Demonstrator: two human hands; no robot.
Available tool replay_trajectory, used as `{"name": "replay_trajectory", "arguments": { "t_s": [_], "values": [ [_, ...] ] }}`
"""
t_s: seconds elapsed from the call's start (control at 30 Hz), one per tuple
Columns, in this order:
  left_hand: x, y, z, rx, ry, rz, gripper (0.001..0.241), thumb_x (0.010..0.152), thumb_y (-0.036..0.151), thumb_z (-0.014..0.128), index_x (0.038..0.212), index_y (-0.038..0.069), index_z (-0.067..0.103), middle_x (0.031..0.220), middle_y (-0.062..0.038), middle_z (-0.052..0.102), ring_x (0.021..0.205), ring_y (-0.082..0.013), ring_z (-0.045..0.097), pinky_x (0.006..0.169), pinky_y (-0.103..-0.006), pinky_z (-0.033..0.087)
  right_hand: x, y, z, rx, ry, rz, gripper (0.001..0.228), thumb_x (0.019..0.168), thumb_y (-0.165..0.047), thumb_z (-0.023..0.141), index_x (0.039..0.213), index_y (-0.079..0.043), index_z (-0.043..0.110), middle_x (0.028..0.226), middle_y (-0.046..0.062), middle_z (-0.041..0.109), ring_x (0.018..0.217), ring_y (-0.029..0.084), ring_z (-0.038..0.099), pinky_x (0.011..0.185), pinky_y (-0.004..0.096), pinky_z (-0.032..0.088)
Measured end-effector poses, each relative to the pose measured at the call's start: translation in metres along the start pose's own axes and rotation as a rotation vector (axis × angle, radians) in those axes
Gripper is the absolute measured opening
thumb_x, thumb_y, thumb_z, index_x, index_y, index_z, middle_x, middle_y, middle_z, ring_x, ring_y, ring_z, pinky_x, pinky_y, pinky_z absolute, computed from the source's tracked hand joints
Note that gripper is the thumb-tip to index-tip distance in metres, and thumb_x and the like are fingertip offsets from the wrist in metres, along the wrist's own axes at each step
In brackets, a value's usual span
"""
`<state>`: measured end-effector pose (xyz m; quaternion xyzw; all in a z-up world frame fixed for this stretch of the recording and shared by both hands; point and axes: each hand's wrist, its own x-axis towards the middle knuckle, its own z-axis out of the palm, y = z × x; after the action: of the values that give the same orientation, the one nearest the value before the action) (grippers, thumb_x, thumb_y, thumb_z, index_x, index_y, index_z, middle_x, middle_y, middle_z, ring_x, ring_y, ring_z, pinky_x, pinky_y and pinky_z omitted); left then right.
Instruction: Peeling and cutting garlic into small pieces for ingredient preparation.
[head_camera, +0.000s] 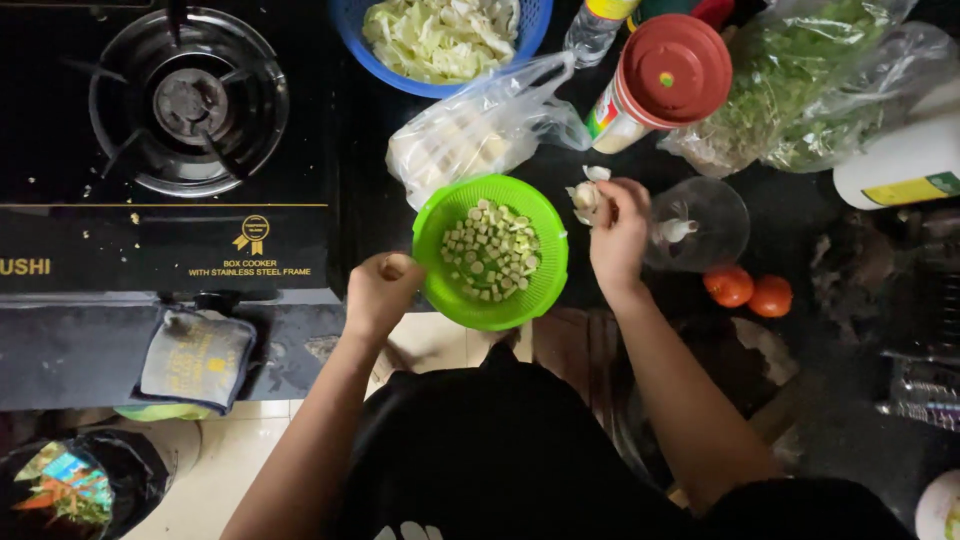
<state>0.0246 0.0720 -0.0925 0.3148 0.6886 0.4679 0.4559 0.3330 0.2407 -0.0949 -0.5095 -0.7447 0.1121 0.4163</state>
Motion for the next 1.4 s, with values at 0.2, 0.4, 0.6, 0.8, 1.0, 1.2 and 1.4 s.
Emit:
{"name": "replay_trajectory", "arguments": {
  "t_s": [0.2,0.4,0.6,0.8,1.0,1.2,1.4],
  "values": [
    [-0.010,-0.001,-0.017,-0.108,-0.015,-0.044,0.014,0.087,0.009,0.076,0.092,-0.002,0.070,0.070,0.001,0.064,0.061,-0.0050,0.056,0.055,-0.0218,0.046,-0.012,-0.034,-0.034,0.157,-0.055,0.302,0.016,0.100,-0.017,0.073,0.094,-0.002,0.073,0.076,0.012,0.070,0.064,0.028,0.064,0.063,0.039,0.050],
    [-0.020,0.046,-0.014,-0.277,-0.156,-0.130,0.039,0.086,0.013,0.076,0.121,-0.003,0.065,0.091,-0.003,0.074,0.075,-0.0112,0.069,0.069,-0.0246,0.056,-0.044,-0.055,-0.062,-0.194,-0.188,0.363,0.030,0.102,-0.025,0.073,0.083,-0.003,0.076,0.070,0.018,0.066,0.064,0.032,0.064,0.059,0.040,0.045],
    [-0.014,0.069,0.038,-0.397,-0.603,-0.205,0.043,0.087,0.013,0.072,0.126,-0.003,0.063,0.102,-0.009,0.075,0.087,-0.0168,0.072,0.079,-0.0280,0.060,-0.103,-0.067,-0.101,-0.008,-0.101,0.388,0.041,0.093,-0.001,0.055,0.133,-0.004,0.064,0.126,0.018,0.060,0.100,0.033,0.064,0.073,0.039,0.051],
    [0.012,0.078,0.146,0.066,-0.890,0.125,0.039,0.088,0.017,0.071,0.123,0.001,0.065,0.097,-0.009,0.073,0.085,-0.0186,0.067,0.075,-0.0336,0.056,-0.169,-0.082,-0.161,-0.114,0.166,0.635,0.022,0.098,0.004,0.058,0.113,-0.006,0.071,0.116,0.014,0.067,0.088,0.031,0.064,0.075,0.037,0.052],
    [0.093,0.004,0.261,0.723,-0.876,0.802,0.026,0.082,0.012,0.072,0.105,0.003,0.067,0.097,-0.021,0.070,0.092,-0.0376,0.069,0.082,-0.0472,0.056,-0.212,-0.102,-0.187,-0.116,0.235,0.515,0.029,0.083,0.008,0.061,0.106,-0.006,0.072,0.106,0.012,0.068,0.093,0.030,0.070,0.078,0.035,0.055],
    [0.098,0.018,0.271,1.022,-0.790,0.863,0.016,0.092,0.018,0.072,0.104,0.007,0.069,0.114,-0.026,0.063,0.106,-0.0459,0.063,0.085,-0.0561,0.054,-0.216,-0.112,-0.192,-0.331,0.313,0.670,0.021,0.084,0.000,0.071,0.104,-0.006,0.072,0.110,0.015,0.065,0.101,0.034,0.065,0.086,0.041,0.054],
    [0.075,0.051,0.265,1.108,-0.733,0.806,0.019,0.091,0.016,0.070,0.110,0.016,0.070,0.130,-0.021,0.051,0.112,-0.0464,0.059,0.080,-0.0547,0.057,-0.251,-0.048,-0.198,-0.695,0.407,0.780,0.044,0.084,-0.014,0.079,0.122,-0.005,0.059,0.128,0.026,0.051,0.119,0.047,0.048,0.102,0.055,0.043]
  ]
}}
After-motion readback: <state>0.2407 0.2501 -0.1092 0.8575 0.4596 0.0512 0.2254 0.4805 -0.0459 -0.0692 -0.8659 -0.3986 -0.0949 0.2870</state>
